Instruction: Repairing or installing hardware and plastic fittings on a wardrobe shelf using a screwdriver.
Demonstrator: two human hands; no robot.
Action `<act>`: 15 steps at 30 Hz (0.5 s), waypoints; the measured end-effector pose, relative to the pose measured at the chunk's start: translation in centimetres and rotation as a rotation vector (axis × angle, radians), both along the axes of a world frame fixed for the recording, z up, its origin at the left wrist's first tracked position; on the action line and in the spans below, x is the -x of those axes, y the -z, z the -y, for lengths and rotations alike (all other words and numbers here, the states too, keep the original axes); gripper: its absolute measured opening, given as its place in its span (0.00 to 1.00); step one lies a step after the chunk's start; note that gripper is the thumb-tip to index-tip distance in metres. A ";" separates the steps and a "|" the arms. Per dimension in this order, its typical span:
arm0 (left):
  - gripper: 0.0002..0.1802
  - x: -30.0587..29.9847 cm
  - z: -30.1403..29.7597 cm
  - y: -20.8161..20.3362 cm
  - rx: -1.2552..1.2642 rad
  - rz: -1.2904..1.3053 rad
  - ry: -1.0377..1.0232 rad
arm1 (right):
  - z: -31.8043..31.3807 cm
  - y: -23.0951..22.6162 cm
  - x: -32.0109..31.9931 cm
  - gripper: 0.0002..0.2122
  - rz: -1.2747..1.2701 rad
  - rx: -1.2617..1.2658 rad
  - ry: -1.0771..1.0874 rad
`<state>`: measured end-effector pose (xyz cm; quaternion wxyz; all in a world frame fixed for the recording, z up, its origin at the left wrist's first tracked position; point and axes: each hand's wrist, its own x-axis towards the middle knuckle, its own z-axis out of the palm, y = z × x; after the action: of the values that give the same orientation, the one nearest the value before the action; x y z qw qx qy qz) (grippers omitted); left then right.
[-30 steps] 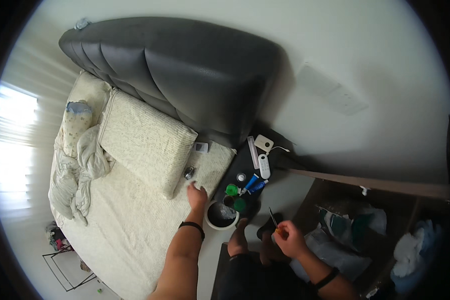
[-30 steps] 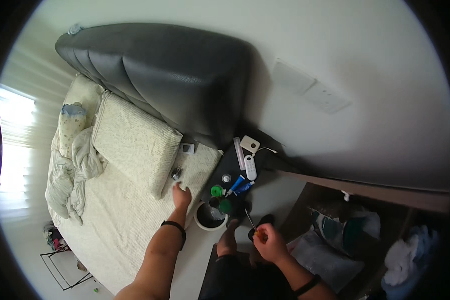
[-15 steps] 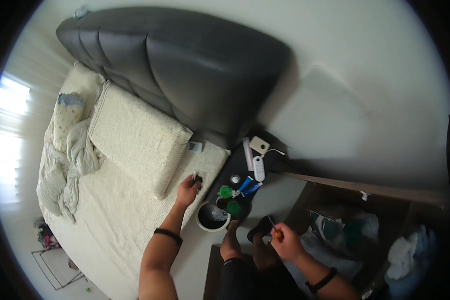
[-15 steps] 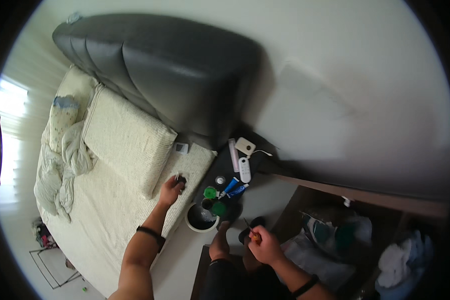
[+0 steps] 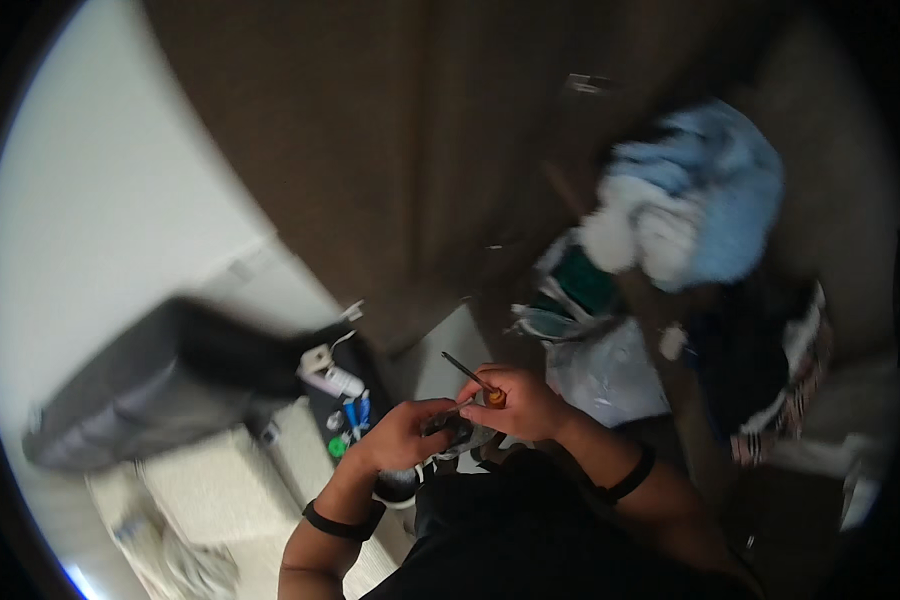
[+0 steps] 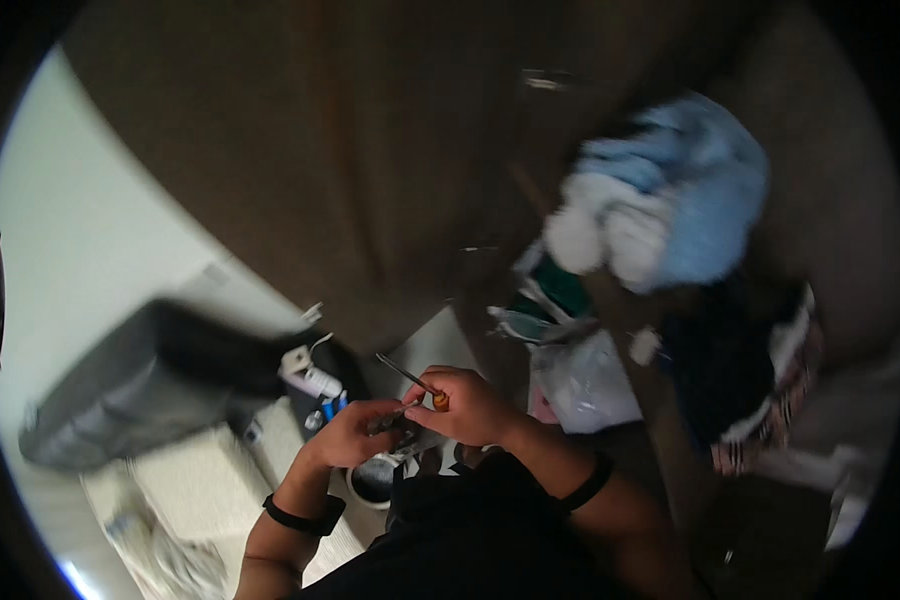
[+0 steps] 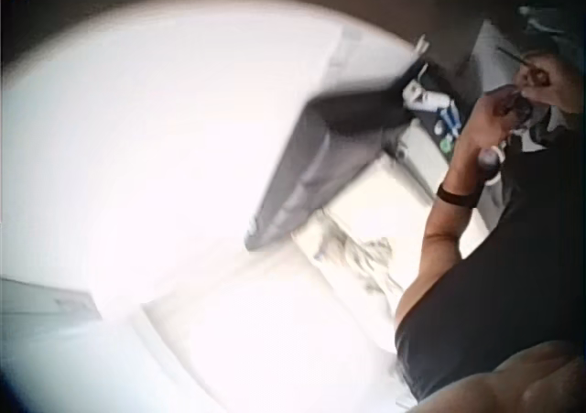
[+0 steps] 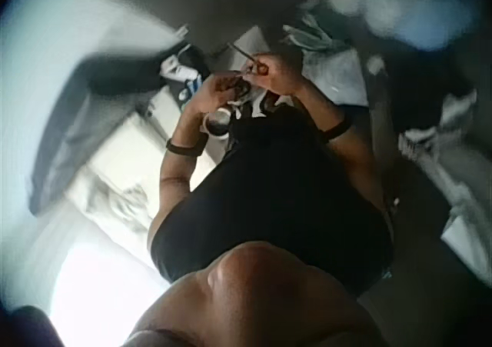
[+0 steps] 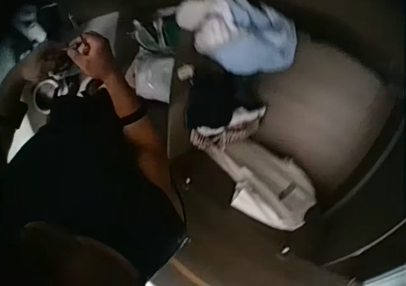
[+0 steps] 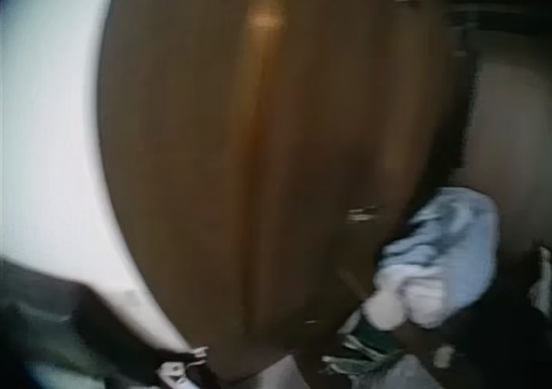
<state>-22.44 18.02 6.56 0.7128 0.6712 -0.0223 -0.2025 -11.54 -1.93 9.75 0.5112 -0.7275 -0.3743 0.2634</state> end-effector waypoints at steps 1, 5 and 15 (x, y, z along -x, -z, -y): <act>0.23 -2.1 1.6 -0.9 -0.091 0.031 0.121 | 2.8 -0.5 -0.4 0.06 -0.021 0.099 0.057; 0.23 -8.5 10.0 -2.3 -0.187 0.255 0.409 | 12.5 -2.0 -0.2 0.05 -0.165 0.102 0.369; 0.11 -17.4 32.2 -9.1 -0.354 0.589 0.624 | 30.3 -3.8 2.8 0.06 -0.144 -0.159 1.115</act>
<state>-5.03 -14.19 15.69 0.4556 0.7727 -0.3897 -0.2088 -14.31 -32.23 13.59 0.6504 -0.7546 0.0834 -0.0261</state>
